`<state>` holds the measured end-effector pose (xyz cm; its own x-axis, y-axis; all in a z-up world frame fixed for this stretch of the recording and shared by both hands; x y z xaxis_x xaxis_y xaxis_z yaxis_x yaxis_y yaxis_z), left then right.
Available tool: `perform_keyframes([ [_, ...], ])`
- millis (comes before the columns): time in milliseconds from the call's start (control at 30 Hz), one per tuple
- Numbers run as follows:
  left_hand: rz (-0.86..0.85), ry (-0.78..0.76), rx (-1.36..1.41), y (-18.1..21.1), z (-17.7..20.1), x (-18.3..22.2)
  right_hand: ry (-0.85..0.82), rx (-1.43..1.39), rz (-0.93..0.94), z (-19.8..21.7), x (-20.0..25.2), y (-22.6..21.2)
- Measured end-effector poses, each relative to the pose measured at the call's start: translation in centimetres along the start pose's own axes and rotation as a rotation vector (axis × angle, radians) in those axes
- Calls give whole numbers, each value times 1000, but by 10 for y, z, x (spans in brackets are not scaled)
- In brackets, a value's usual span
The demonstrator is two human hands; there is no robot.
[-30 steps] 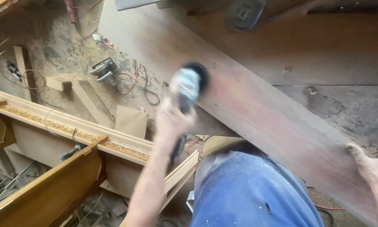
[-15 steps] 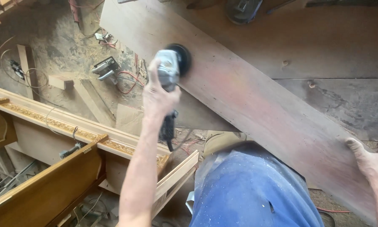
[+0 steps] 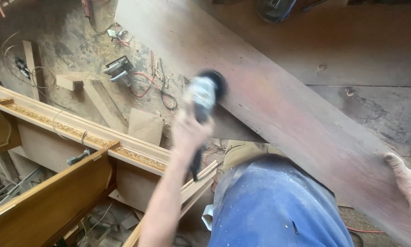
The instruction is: Sanding a long wooden board using an angle grinder with a sanding attachment.
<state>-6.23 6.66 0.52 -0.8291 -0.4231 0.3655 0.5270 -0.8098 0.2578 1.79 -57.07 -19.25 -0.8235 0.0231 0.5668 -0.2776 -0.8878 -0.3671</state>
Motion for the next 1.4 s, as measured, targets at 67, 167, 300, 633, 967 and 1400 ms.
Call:
perform_keyframes([
  [67,192,-142,270,-24,43,-39,-51,-31,-141,6,2,-10],
  [167,94,-68,240,-31,50,-37,-42,-28,-153,4,-1,-10],
  [300,54,-147,237,3,5,15,-5,-130,-11,-3,2,-8],
  [633,-15,-78,273,-9,24,-7,-10,54,-133,18,10,-45],
  [967,-180,-259,167,73,-67,91,18,3,15,5,8,-7],
  [1400,184,-80,369,1,50,-65,-48,28,-197,23,11,-67],
])
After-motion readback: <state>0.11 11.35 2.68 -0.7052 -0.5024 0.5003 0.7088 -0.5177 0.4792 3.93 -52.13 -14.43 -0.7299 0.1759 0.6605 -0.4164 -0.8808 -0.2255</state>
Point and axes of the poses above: each hand's wrist, its own x-axis away from the middle knuckle, its own z-axis out of the back of the hand, y = z × x, the point moved 2 cm from there along -x, towards the middle knuckle, and after that the axes turned 11 degrees about -y, right-handed, at the moved point
